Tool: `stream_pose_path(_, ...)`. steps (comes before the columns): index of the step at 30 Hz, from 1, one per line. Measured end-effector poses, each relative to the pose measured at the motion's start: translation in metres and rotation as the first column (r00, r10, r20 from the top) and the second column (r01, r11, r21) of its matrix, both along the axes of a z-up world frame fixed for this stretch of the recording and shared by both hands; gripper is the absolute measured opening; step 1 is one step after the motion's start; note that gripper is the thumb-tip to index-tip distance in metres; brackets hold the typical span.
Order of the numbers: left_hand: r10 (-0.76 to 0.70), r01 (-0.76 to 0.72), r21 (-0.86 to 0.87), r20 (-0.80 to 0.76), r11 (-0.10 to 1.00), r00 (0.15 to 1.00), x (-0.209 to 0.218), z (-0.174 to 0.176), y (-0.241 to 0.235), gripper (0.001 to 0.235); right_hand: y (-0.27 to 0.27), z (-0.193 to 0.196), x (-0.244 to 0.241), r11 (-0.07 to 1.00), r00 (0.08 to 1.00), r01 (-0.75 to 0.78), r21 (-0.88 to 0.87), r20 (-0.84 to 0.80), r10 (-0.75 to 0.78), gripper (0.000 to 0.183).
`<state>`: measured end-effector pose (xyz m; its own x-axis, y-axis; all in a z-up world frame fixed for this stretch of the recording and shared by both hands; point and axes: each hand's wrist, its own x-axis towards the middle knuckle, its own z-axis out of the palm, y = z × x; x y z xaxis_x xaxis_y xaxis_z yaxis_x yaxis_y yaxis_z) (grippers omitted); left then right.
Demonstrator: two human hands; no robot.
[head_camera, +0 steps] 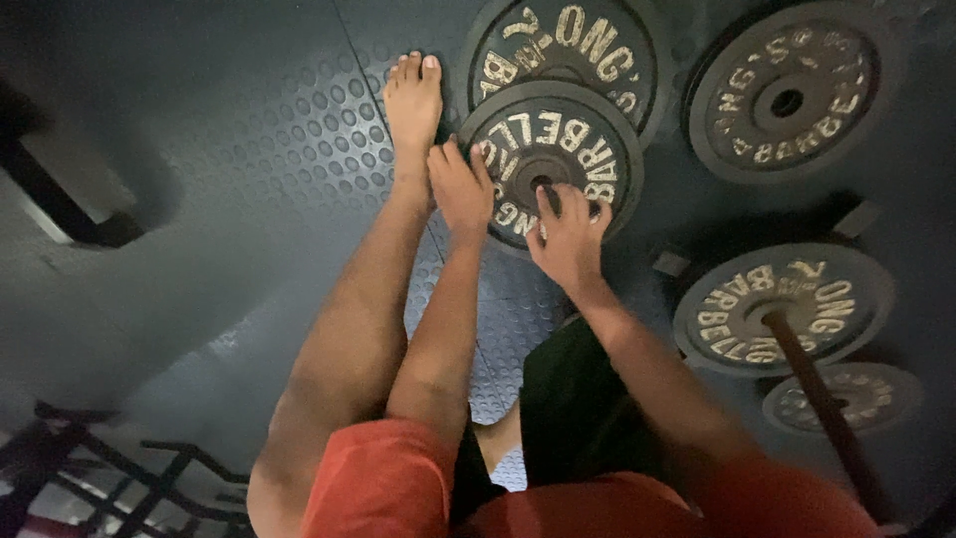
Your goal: Organizing and stacking iron weight plates of various sizes onto a weight storage rack in a gym.
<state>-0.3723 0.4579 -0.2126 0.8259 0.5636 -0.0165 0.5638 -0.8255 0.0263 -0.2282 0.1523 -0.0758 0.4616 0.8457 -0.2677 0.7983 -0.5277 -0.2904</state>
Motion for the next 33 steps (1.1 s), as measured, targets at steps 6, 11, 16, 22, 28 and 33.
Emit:
stream_pose_path(6,0.344,-0.339,-0.329,-0.042,0.882,0.938,0.048,0.032,0.018,0.056,0.048,0.020,0.085,0.852,0.918,0.393,0.346,-0.201,-0.342,0.040)
stream_pose_path(11,0.627,-0.666,-0.583,-0.314,0.465,0.713,0.097,0.114,-0.036,0.117,0.103,-0.024,0.134,0.950,0.987,0.134,0.282,-0.120,-0.104,0.066)
stream_pose_path(16,0.317,-0.345,-0.407,-0.137,0.846,0.939,0.087,0.105,0.007,0.099,0.106,-0.049,0.128,0.954,0.995,0.089,0.285,0.018,-0.098,0.069)
stream_pose_path(22,0.042,-0.059,-0.252,-0.073,0.966,0.996,0.062,0.121,0.006,0.087,0.087,-0.019,0.121,0.890,0.982,0.172,0.423,-0.148,-0.119,0.060)
stream_pose_path(28,0.176,-0.307,-0.720,-0.253,0.622,0.951,0.093,0.288,-0.056,0.116,0.058,0.077,0.110,0.916,0.892,0.282,0.285,-0.429,-0.141,0.055)
stream_pose_path(33,-0.187,-0.309,-0.516,-0.702,0.799,0.688,0.005,0.256,-0.076,0.116,0.015,0.186,0.095,0.945,0.842,0.181,0.274,-0.540,-0.005,0.043)
